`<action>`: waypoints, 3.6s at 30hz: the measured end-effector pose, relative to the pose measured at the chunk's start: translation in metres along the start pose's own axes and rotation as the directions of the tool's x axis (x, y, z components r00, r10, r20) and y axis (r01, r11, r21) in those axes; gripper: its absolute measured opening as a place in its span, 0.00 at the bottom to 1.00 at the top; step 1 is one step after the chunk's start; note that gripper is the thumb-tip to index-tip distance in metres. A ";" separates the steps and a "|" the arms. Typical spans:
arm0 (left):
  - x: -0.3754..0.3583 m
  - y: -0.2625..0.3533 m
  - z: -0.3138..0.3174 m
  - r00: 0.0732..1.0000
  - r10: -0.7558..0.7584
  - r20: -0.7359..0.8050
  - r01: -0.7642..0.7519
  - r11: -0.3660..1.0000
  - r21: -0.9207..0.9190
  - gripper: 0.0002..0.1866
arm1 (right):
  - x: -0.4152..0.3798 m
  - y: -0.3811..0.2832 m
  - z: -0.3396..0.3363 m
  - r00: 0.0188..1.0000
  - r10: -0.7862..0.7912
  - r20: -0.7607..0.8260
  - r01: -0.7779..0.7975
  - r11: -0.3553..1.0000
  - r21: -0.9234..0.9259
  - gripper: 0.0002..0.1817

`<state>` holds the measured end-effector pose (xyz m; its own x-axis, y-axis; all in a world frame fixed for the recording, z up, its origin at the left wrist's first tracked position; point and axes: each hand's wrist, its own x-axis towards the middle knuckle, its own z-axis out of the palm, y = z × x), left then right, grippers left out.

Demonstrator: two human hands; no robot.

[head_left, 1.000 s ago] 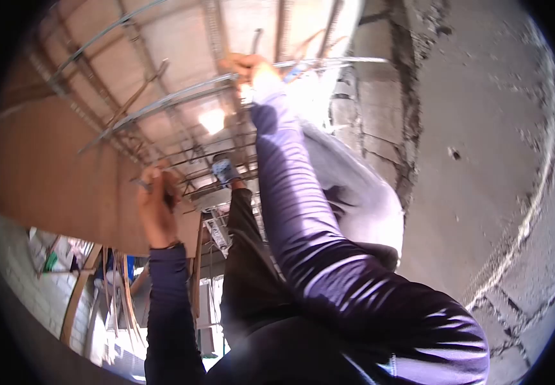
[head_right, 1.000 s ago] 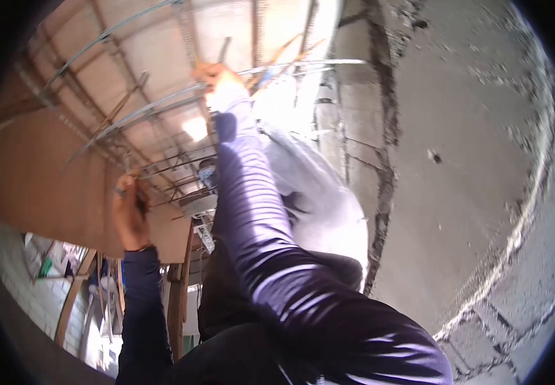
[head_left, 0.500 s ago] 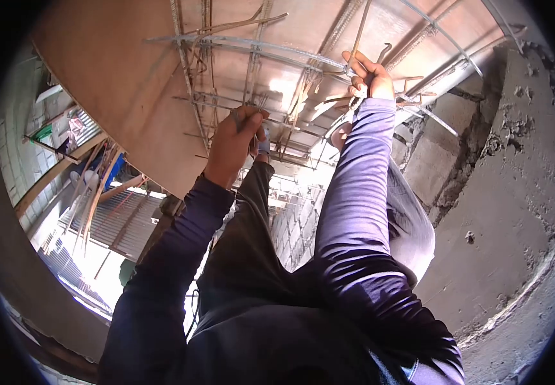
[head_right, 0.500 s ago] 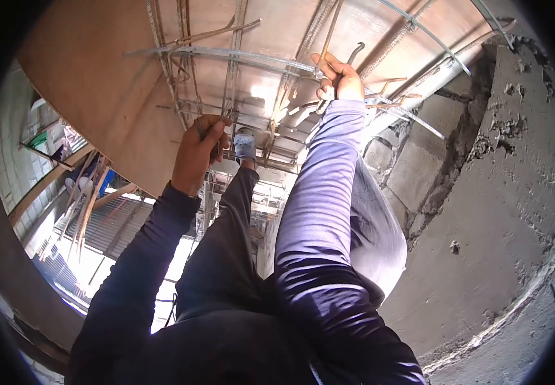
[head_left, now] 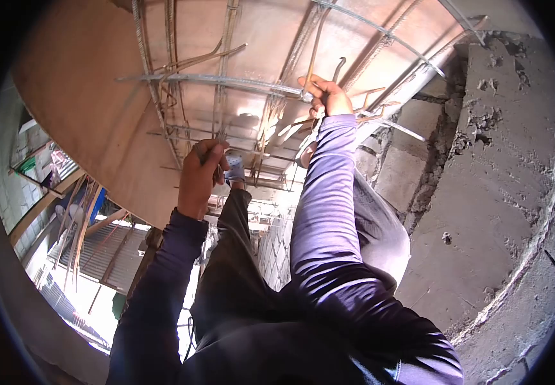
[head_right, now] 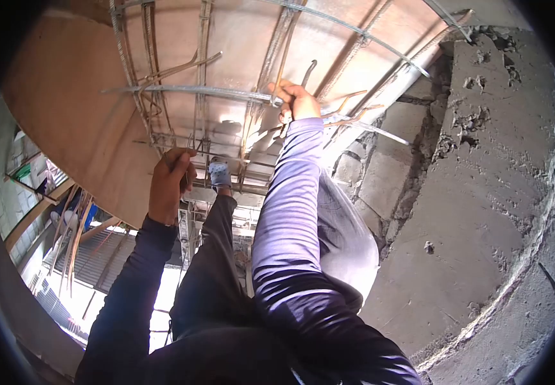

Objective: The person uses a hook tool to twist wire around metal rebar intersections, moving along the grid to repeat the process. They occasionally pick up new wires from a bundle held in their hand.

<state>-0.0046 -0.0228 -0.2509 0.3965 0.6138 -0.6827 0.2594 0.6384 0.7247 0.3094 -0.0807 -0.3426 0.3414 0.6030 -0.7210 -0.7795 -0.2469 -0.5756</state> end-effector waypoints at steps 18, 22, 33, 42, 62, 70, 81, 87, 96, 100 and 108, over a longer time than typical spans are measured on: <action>0.000 -0.004 0.014 0.999 0.043 0.019 -0.043 0.999 0.020 0.11 | -0.005 0.005 -0.001 0.999 -0.039 0.018 0.039 0.999 0.008 0.26; -0.003 -0.004 0.014 0.999 0.037 0.020 -0.037 0.999 0.018 0.10 | -0.002 0.011 -0.008 0.998 -0.001 0.069 -0.006 0.995 0.104 0.27; 0.005 0.029 0.033 0.980 0.133 0.149 -0.147 0.985 0.088 0.10 | 0.005 0.023 -0.013 0.995 -0.100 -0.018 0.096 0.983 -0.159 0.17; 0.000 0.004 0.040 0.997 0.005 0.081 -0.014 0.994 0.108 0.07 | 0.055 0.056 -0.055 0.838 -0.405 0.365 0.511 0.817 -0.266 0.25; -0.053 -0.038 0.023 0.959 -0.181 0.217 0.173 0.983 0.053 0.11 | -0.023 0.012 0.002 0.993 -0.071 0.097 0.051 0.980 0.192 0.27; -0.043 -0.064 -0.004 0.985 -0.138 0.101 0.130 0.988 0.079 0.09 | 0.011 0.067 -0.044 0.881 -0.422 0.213 0.339 0.878 0.337 0.18; -0.007 -0.043 0.005 0.977 -0.204 0.060 0.201 0.978 0.047 0.11 | 0.022 0.055 -0.028 0.849 -0.514 0.121 0.527 0.811 -0.254 0.20; 0.068 -0.010 0.021 0.996 -0.090 -0.020 0.082 0.964 -0.251 0.11 | 0.012 0.032 -0.024 0.909 -0.409 0.084 0.417 0.888 -0.195 0.23; 0.210 -0.015 0.008 0.879 -0.230 -0.418 -0.100 0.769 -0.632 0.16 | -0.007 -0.002 0.003 0.978 -0.167 -0.125 0.159 0.985 -0.069 0.18; 0.220 0.009 0.007 0.933 -0.166 -0.319 -0.132 0.668 -0.733 0.24 | -0.005 -0.009 0.020 0.950 -0.171 -0.262 0.147 0.983 -0.108 0.12; 0.224 0.024 0.018 0.932 -0.152 -0.328 -0.126 0.713 -0.689 0.23 | 0.006 -0.030 0.026 0.950 -0.098 -0.295 -0.004 0.945 -0.327 0.14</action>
<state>0.1067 0.1217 -0.3844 0.0418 0.6273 -0.7777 -0.4718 0.6985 0.5381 0.3213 -0.0502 -0.3201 0.5559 0.3734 -0.7426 -0.5664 -0.4837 -0.6672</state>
